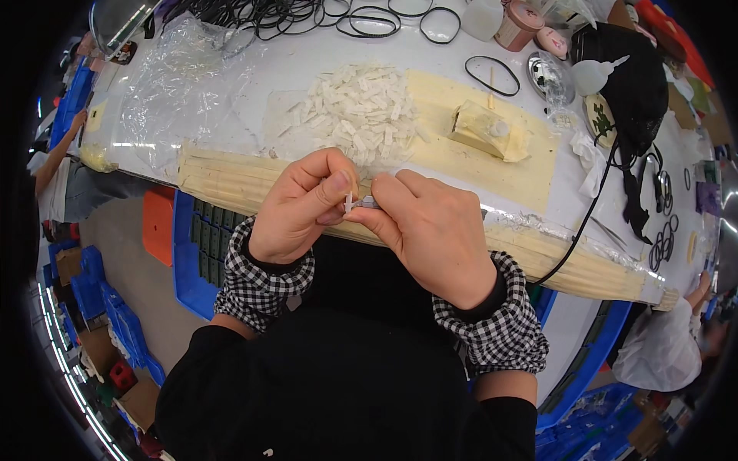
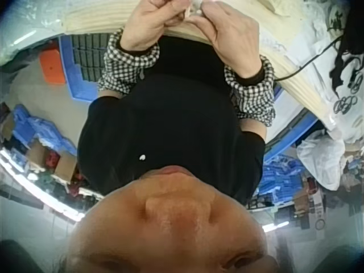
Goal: Assemble small plastic toy components by connecting small white attachments to black plastic parts at a factory workbench.
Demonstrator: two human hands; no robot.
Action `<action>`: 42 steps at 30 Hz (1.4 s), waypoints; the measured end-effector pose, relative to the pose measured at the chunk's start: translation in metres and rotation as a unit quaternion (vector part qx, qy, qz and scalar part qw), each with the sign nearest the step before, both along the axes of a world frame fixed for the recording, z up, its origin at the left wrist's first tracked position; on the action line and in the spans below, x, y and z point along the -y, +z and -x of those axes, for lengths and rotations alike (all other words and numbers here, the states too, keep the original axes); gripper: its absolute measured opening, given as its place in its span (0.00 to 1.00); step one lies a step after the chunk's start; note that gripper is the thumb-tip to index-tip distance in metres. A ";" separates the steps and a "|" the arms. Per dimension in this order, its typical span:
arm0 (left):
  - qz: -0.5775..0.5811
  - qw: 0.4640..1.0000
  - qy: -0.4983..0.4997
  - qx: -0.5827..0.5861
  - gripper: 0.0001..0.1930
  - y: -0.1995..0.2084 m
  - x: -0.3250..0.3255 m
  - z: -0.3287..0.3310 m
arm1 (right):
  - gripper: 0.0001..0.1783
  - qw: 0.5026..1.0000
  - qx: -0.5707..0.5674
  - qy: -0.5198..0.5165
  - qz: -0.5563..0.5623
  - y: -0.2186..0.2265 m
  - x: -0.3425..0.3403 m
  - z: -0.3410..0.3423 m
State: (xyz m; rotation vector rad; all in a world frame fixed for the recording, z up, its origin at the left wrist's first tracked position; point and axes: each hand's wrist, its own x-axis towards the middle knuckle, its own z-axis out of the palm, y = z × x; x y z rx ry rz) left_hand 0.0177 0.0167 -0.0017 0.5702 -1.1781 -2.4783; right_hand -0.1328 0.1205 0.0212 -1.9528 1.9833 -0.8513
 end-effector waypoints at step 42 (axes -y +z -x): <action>-0.095 0.995 0.021 -0.023 0.08 -0.001 0.000 0.004 | 0.13 0.992 0.117 -0.022 0.029 0.011 0.006 -0.002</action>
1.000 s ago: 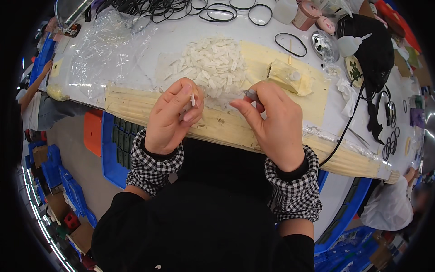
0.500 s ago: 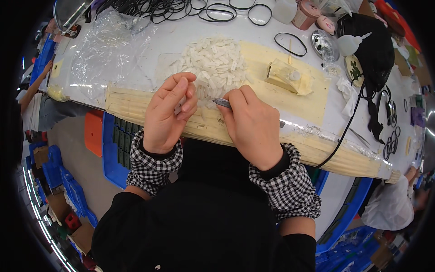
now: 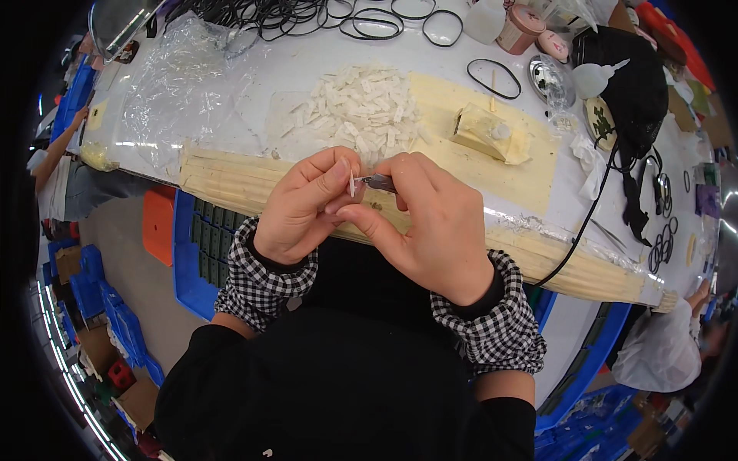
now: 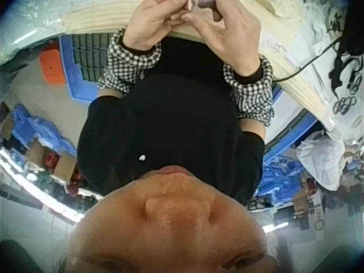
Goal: Assemble small plastic toy components by connecting small white attachments to black plastic parts at a factory workbench.
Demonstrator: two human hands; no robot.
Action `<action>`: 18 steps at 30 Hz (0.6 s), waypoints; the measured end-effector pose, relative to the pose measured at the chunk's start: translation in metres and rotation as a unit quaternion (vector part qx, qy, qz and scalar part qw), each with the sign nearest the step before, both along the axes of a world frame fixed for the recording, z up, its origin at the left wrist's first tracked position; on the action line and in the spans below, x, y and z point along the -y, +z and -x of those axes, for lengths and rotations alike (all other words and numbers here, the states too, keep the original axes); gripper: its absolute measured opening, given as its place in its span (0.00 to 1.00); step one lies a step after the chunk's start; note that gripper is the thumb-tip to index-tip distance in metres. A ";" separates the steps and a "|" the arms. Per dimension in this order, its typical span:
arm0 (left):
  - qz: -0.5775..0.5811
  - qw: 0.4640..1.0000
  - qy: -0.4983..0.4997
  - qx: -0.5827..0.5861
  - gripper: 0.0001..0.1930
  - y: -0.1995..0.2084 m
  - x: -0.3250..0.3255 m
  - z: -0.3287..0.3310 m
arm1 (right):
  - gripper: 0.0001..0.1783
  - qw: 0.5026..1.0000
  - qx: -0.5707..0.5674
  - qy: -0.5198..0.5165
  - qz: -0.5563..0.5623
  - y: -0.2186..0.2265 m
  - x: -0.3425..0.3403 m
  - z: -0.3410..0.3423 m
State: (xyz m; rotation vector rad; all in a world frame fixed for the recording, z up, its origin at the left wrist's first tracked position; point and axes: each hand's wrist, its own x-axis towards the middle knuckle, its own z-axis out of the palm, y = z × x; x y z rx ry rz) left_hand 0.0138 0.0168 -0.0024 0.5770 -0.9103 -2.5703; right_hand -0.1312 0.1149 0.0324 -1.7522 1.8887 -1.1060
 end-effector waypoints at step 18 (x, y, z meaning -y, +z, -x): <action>-0.011 0.996 -0.072 -0.056 0.08 0.001 0.001 -0.001 | 0.16 0.998 -0.058 0.014 -0.007 -0.012 -0.004 0.001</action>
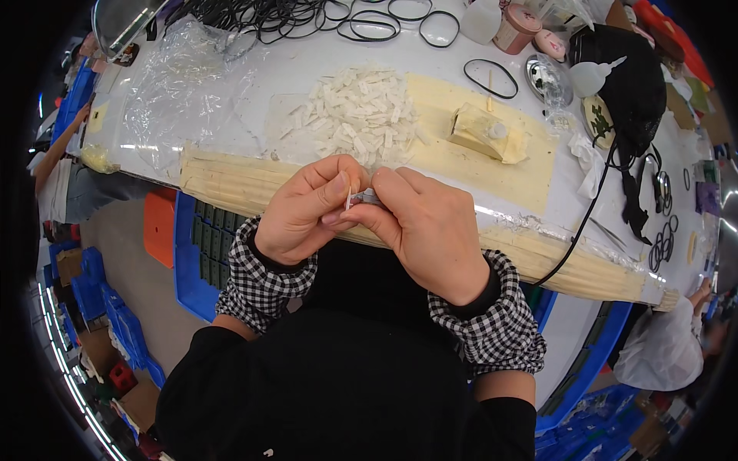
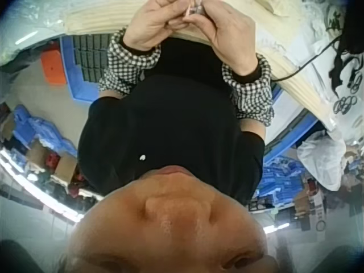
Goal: Assemble small plastic toy components by connecting small white attachments to black plastic parts at a factory workbench.
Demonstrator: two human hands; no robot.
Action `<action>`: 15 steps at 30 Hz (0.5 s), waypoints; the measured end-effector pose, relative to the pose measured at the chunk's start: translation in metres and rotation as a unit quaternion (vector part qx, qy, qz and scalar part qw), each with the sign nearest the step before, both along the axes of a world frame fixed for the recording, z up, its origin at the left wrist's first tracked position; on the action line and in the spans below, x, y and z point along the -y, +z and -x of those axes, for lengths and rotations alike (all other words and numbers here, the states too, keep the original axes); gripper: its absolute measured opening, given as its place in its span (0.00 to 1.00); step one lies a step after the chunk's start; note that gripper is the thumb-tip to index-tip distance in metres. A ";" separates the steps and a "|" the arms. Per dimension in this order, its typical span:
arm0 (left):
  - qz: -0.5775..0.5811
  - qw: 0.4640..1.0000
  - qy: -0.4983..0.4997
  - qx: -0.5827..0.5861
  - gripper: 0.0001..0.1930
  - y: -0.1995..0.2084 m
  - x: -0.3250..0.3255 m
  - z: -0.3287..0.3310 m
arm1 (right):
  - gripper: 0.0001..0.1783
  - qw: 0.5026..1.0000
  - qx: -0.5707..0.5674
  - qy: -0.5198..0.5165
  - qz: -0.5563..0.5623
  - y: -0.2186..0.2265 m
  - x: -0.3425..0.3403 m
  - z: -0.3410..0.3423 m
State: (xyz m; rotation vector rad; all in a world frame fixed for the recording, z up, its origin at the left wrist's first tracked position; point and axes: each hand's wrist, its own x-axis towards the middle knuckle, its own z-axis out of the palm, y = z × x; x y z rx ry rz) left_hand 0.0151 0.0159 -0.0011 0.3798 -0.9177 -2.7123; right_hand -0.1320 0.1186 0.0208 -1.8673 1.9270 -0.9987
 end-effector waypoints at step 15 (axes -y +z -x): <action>-0.022 0.999 -0.002 -0.025 0.08 -0.003 0.000 0.001 | 0.17 1.000 0.003 -0.002 0.000 0.001 -0.001 0.000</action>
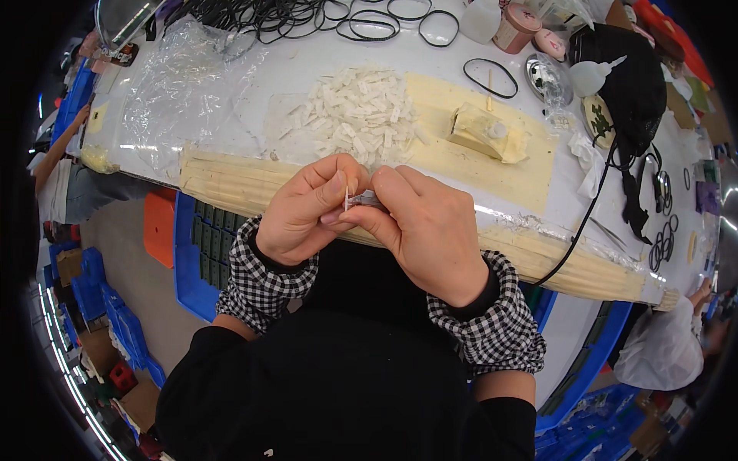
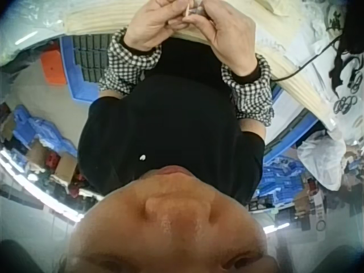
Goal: Assemble small plastic toy components by connecting small white attachments to black plastic parts at a factory workbench.
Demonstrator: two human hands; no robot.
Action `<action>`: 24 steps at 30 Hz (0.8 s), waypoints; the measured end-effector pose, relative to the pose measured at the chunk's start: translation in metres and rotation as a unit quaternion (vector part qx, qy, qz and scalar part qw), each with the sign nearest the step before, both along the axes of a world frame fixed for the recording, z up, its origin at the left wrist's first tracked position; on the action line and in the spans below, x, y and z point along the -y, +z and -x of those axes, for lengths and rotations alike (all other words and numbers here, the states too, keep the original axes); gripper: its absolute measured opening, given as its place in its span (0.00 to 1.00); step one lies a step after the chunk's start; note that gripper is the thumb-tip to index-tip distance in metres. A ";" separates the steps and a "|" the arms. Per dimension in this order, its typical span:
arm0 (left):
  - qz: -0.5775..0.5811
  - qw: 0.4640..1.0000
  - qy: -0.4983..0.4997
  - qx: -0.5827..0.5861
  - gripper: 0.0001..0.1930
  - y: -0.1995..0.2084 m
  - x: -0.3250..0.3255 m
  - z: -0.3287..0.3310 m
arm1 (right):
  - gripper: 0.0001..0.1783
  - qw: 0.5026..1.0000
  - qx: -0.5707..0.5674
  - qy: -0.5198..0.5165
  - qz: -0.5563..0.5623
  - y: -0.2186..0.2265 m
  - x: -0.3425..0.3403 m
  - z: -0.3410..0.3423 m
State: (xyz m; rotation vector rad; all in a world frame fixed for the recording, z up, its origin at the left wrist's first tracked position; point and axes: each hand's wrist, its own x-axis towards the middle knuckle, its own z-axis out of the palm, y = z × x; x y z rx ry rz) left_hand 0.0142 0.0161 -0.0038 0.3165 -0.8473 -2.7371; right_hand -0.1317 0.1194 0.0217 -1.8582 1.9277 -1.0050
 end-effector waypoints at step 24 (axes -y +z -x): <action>0.009 1.000 -0.002 0.002 0.08 0.000 -0.001 0.001 | 0.15 1.000 -0.004 0.003 0.013 0.000 0.000 0.000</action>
